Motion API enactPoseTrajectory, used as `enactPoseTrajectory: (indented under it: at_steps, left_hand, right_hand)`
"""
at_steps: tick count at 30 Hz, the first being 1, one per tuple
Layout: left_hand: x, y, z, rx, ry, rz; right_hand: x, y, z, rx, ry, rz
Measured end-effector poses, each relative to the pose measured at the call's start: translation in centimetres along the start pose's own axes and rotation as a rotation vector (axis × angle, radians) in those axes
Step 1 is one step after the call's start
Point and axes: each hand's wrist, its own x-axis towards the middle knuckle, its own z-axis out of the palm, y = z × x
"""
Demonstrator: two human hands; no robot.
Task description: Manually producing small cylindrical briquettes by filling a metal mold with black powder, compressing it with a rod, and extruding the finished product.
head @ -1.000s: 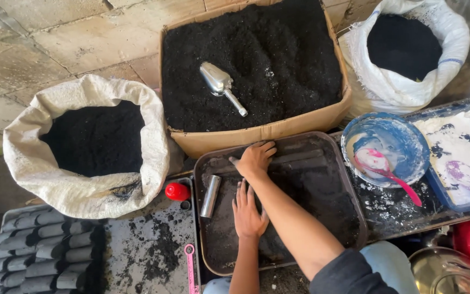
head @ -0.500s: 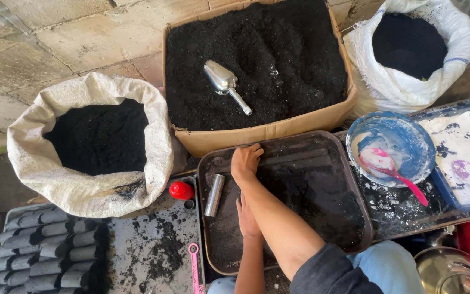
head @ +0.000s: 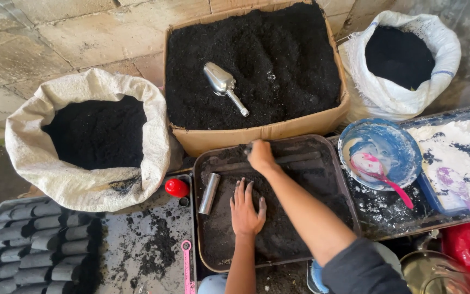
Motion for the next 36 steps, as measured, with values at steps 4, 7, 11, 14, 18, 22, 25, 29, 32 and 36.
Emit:
enactPoseTrajectory:
  at_steps: [4, 7, 11, 14, 18, 22, 25, 29, 32, 36]
  left_hand:
    - [-0.3, 0.2, -0.2, -0.049, 0.031, 0.000]
    - [-0.1, 0.3, -0.3, -0.041, 0.022, -0.007]
    - [-0.1, 0.1, 0.0, -0.030, 0.033, 0.000]
    - [0.0, 0.0, 0.2, -0.004, 0.044, 0.014]
    - [-0.1, -0.1, 0.2, -0.013, 0.028, -0.008]
    - [0.2, -0.3, 0.2, 0.002, 0.044, -0.011]
    - [-0.1, -0.1, 0.0, -0.035, 0.063, 0.000]
    - [0.0, -0.1, -0.2, -0.065, 0.078, 0.017]
    - [0.2, -0.3, -0.1, -0.059, 0.099, 0.027]
    - [0.0, -0.4, 0.3, -0.056, 0.109, 0.042]
  right_hand:
    - [-5.8, -0.6, -6.7, 0.172, 0.014, -0.031]
    - [-10.8, -1.6, -10.9, 0.176, -0.112, -0.063]
    - [-12.9, -1.4, -12.3, -0.094, -0.304, -0.144]
    - [-9.7, 0.8, -8.4, -0.179, -0.198, -0.372]
    - [-4.1, 0.4, -2.0, -0.357, -0.012, -0.819]
    - [-4.8, -6.9, -4.3, -0.579, -0.492, -0.833]
    - [-0.7, -3.3, 0.0, -0.847, -0.195, -1.170]
    - [1.2, -0.8, -1.4, -1.182, -0.388, -1.297]
    - [1.6, 0.3, -3.1, -1.290, -0.425, -1.308]
    - [0.4, -0.4, -6.4, -1.495, -0.563, -1.310]
